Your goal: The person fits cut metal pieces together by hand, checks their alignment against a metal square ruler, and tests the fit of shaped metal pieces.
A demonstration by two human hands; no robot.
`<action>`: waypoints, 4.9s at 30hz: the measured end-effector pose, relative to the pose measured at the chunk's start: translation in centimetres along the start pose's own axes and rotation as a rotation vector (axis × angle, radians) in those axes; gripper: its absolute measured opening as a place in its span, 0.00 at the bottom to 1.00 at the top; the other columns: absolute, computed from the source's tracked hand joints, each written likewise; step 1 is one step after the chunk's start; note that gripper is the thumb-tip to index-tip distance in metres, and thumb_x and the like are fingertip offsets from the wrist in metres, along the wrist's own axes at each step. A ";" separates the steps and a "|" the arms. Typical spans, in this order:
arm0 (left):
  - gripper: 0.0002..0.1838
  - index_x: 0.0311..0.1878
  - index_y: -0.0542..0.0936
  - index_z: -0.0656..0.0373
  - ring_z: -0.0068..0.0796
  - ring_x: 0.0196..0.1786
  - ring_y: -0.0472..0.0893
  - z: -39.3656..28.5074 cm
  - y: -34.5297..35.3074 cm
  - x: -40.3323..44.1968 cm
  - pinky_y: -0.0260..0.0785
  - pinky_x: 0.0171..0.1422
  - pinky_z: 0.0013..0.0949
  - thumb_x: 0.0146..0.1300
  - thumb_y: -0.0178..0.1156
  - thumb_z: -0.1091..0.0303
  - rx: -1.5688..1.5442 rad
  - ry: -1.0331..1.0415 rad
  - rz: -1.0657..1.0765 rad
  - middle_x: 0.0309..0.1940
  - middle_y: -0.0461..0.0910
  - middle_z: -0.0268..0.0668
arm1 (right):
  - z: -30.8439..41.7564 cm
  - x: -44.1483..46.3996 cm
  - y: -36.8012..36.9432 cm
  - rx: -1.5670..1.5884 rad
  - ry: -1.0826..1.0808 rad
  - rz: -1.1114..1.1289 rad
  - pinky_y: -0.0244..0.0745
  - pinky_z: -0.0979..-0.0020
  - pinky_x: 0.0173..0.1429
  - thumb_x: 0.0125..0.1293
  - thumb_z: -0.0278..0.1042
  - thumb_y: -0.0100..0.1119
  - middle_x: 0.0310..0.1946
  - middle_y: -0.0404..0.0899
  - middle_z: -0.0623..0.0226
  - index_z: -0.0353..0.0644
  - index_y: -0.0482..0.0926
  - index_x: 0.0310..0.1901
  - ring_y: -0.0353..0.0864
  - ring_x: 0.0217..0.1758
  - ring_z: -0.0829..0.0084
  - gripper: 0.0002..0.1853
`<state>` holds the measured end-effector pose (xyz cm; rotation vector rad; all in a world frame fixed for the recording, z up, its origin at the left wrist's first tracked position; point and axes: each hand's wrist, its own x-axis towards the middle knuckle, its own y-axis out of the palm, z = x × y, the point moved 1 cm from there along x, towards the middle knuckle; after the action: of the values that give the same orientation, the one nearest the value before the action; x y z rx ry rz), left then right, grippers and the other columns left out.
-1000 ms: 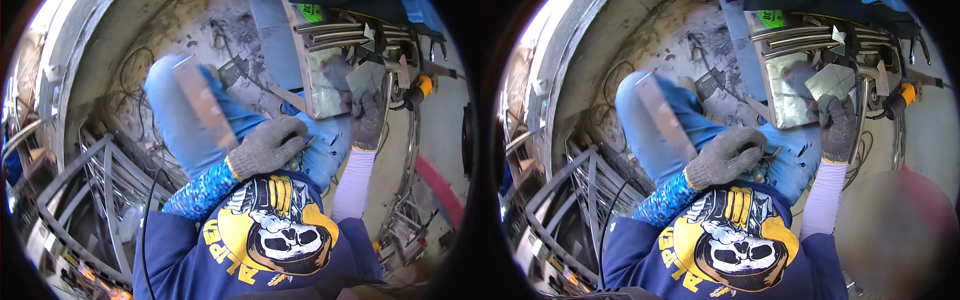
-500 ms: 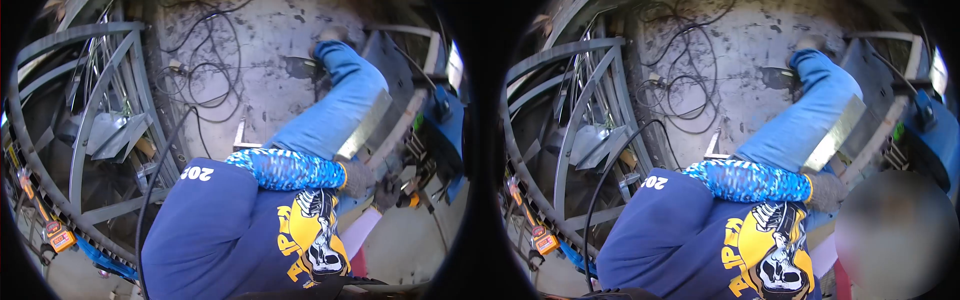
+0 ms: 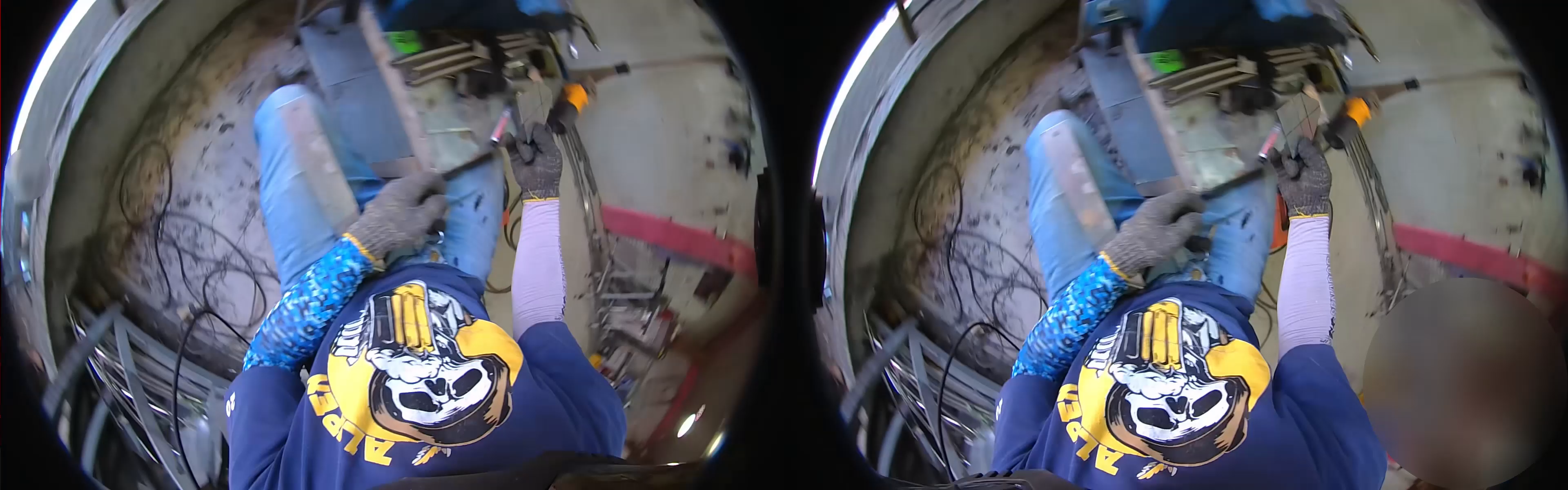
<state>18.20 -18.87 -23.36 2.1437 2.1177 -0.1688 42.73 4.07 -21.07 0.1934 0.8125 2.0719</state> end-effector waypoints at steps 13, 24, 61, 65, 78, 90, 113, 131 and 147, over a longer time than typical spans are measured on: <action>0.10 0.51 0.83 0.63 0.48 0.48 0.84 0.3 -8.0 -1.9 0.76 0.56 0.44 0.68 0.62 0.75 0.812 0.167 -0.349 0.44 0.84 0.47 | 1.5 -24.3 -10.7 0.001 -0.577 -0.910 0.79 0.58 0.60 0.76 0.33 0.60 0.25 0.74 0.74 0.46 0.81 0.46 0.71 0.25 0.78 0.03; 0.10 0.42 0.87 0.59 0.53 0.44 0.85 -0.1 -5.3 -1.3 0.76 0.53 0.51 0.66 0.62 0.63 1.240 0.033 -0.086 0.38 0.87 0.48 | -5.5 -32.5 -18.4 0.367 -0.663 -1.097 0.81 0.44 0.59 0.71 0.28 0.64 0.33 0.83 0.68 0.46 0.80 0.44 0.81 0.31 0.69 0.04; 0.17 0.52 0.85 0.49 0.62 0.76 0.68 -2.0 -8.3 -4.3 0.46 0.80 0.77 0.63 0.65 0.54 1.454 -0.029 -0.543 0.64 0.80 0.42 | -8.9 -4.7 5.2 -1.440 -0.920 -0.522 0.71 0.47 0.35 0.68 0.34 0.65 0.27 0.74 0.55 0.44 0.75 0.37 0.78 0.31 0.47 0.08; 0.18 0.51 0.86 0.47 0.57 0.75 0.70 -3.5 -7.5 -4.9 0.43 0.82 0.75 0.59 0.68 0.56 1.451 0.008 -0.459 0.60 0.82 0.38 | -9.0 -5.4 5.1 -1.534 -0.744 -0.512 0.73 0.48 0.35 0.68 0.31 0.64 0.29 0.76 0.53 0.43 0.75 0.36 0.80 0.33 0.47 0.07; 0.22 0.56 0.84 0.50 0.43 0.69 0.75 -2.7 -9.9 1.1 0.37 0.87 0.69 0.56 0.67 0.58 1.074 -0.220 0.133 0.57 0.80 0.38 | 7.0 3.5 11.7 -0.551 -0.385 -0.738 0.69 0.76 0.34 0.73 0.33 0.65 0.37 0.77 0.75 0.39 0.78 0.50 0.73 0.32 0.82 0.10; 0.19 0.54 0.86 0.51 0.47 0.61 0.81 -13.5 -10.6 -2.3 0.43 0.85 0.66 0.64 0.62 0.54 0.598 -0.494 0.268 0.52 0.85 0.43 | 14.5 12.9 29.4 -0.500 0.495 -0.423 0.58 0.79 0.21 0.66 0.21 0.59 0.25 0.74 0.76 0.37 0.80 0.46 0.67 0.19 0.85 0.08; 0.21 0.52 0.87 0.52 0.39 0.66 0.79 -15.0 -0.2 -2.6 0.54 0.77 0.61 0.69 0.55 0.49 0.272 -0.688 -0.220 0.57 0.84 0.40 | 11.8 18.1 23.2 -1.101 0.272 0.016 0.84 0.67 0.42 0.76 0.36 0.61 0.42 0.85 0.59 0.39 0.80 0.56 0.86 0.40 0.64 0.14; 0.20 0.52 0.90 0.55 0.48 0.56 0.88 -9.1 5.2 -3.7 0.80 0.54 0.55 0.64 0.60 0.57 0.093 -0.863 -0.587 0.52 0.89 0.47 | 6.7 29.6 19.6 -1.284 0.069 0.520 0.74 0.77 0.36 0.73 0.28 0.59 0.59 0.80 0.60 0.39 0.77 0.63 0.76 0.42 0.73 0.18; 0.21 0.51 0.90 0.56 0.46 0.50 0.89 -7.2 4.4 -3.5 0.79 0.52 0.54 0.63 0.60 0.53 0.277 -0.875 -0.569 0.50 0.89 0.46 | 6.5 26.1 23.9 -0.860 0.411 0.143 0.74 0.74 0.31 0.73 0.27 0.63 0.34 0.75 0.65 0.41 0.80 0.53 0.73 0.28 0.72 0.10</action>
<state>22.50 -21.22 -15.66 1.1054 2.0835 -1.2400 13.47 17.95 -5.51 -0.6759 0.0694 2.4415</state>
